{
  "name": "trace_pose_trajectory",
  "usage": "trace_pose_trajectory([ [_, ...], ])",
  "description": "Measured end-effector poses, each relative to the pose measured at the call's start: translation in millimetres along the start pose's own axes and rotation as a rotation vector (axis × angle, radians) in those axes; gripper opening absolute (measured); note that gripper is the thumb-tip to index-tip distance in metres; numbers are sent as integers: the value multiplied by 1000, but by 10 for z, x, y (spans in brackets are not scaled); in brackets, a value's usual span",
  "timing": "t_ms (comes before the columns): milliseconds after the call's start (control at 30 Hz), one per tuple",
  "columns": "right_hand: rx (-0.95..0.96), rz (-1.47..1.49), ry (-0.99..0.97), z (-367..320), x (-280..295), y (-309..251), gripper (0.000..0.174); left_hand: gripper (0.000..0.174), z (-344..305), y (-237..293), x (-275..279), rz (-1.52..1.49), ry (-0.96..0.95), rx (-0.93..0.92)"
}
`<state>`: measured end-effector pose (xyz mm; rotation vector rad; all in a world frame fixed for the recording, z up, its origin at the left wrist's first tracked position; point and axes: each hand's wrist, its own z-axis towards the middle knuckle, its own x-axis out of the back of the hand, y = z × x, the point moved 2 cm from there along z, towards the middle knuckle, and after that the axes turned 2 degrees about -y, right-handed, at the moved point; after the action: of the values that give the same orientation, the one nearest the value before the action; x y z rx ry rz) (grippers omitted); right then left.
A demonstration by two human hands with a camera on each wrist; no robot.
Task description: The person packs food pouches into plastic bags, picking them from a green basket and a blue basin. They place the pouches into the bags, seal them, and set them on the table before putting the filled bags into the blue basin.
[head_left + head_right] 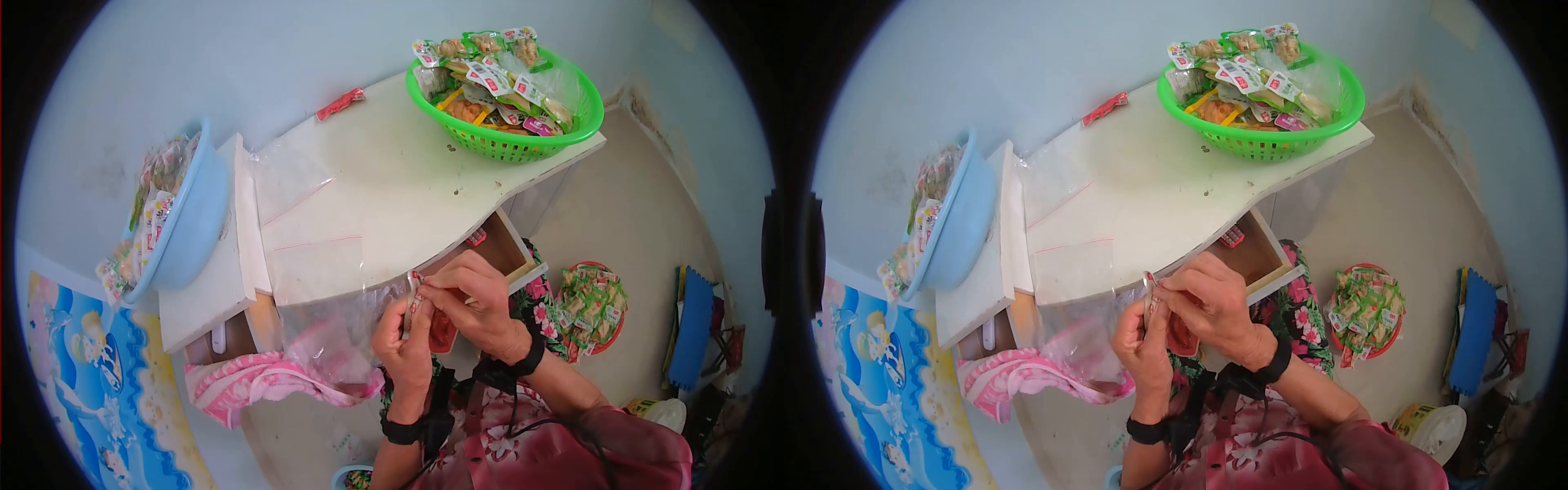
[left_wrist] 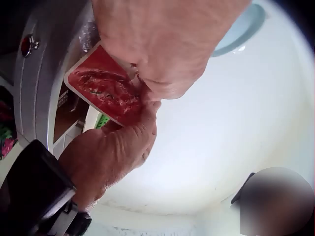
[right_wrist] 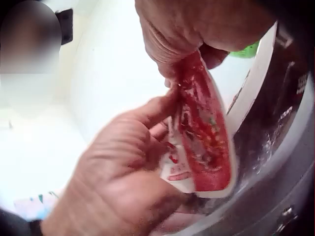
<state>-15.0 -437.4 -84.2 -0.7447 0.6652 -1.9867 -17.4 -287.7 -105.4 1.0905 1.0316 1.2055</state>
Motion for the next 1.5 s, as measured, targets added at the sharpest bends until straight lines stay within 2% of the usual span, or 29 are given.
trace_pose_trajectory([
  [100,-492,517,-37,-43,-56,51,20,19,-52,-114,13,-190,50,53],
  [133,-548,601,-55,-49,-49,68,23,19,-35,-125,3,-271,65,57],
  [200,-662,775,-104,-72,-39,97,30,18,-19,-65,-13,-244,68,27],
  [333,-664,772,-295,-125,9,75,31,20,-20,-84,21,-253,52,8],
  [400,-700,769,-354,-151,74,150,30,18,3,-52,66,-254,-77,62],
  [533,-595,651,-460,-163,166,183,30,18,77,66,197,-225,-294,231],
  [600,-552,612,-474,-182,153,213,33,16,108,92,268,-171,-321,264],
  [700,-169,234,-408,-121,128,52,32,13,106,100,303,-233,-296,272],
  [800,93,-25,-361,-34,85,-94,31,10,54,165,277,-223,-189,232],
  [900,116,-12,-380,-13,102,-73,30,8,-54,136,211,-207,-97,214],
  [933,32,96,-396,-22,113,-3,25,7,-38,117,189,-219,-81,198],
  [1033,-321,446,-389,-117,120,139,21,9,-10,21,175,-365,-129,315],
  [1167,-562,663,-332,-170,161,60,21,15,68,55,322,-100,-408,272],
  [1233,-608,748,-394,-159,190,57,20,19,46,106,355,-56,-527,291],
  [1333,-688,786,-485,-178,234,95,20,22,1,180,287,-150,-523,298],
  [1433,-736,786,-583,-131,212,105,20,23,-107,235,225,61,-597,277],
  [1467,-747,785,-613,-120,201,98,21,19,-163,222,184,60,-559,244],
  [1500,-667,744,-605,-119,192,102,20,18,-182,239,193,115,-543,230],
])
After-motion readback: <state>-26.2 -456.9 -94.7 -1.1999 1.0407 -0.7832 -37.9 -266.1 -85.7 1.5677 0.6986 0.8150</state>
